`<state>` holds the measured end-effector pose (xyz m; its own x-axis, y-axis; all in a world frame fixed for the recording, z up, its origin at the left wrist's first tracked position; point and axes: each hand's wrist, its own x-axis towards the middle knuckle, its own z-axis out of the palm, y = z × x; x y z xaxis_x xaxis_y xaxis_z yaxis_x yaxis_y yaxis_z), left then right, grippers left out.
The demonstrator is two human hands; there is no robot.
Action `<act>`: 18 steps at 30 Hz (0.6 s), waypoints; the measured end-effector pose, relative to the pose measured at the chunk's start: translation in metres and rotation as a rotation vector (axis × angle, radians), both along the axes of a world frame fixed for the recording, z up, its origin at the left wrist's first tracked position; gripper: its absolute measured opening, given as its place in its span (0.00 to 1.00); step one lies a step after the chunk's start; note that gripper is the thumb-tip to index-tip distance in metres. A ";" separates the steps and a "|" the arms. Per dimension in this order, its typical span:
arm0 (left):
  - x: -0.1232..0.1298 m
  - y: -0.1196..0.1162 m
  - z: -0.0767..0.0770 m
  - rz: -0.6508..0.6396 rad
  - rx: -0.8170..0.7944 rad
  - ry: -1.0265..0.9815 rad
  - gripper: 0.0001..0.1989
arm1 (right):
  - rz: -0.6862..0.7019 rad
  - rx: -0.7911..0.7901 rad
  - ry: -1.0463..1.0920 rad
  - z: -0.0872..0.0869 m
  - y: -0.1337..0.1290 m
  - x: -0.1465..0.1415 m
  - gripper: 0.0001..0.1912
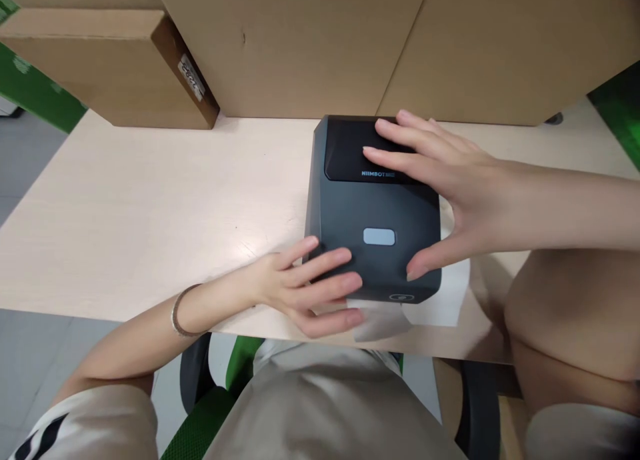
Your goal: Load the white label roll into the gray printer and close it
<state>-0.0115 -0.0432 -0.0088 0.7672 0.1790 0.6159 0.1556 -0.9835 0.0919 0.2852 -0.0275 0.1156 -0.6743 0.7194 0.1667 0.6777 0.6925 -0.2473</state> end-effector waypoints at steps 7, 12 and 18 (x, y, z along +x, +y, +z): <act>0.002 0.005 0.025 0.045 0.481 -0.193 0.14 | -0.029 -0.001 -0.019 0.009 -0.011 -0.004 0.43; 0.006 0.005 0.027 0.067 0.519 -0.200 0.15 | 0.037 0.035 -0.095 0.003 -0.030 -0.011 0.58; -0.004 0.004 0.001 -0.006 0.397 -0.299 0.24 | -0.034 0.189 -0.193 0.006 -0.064 -0.046 0.49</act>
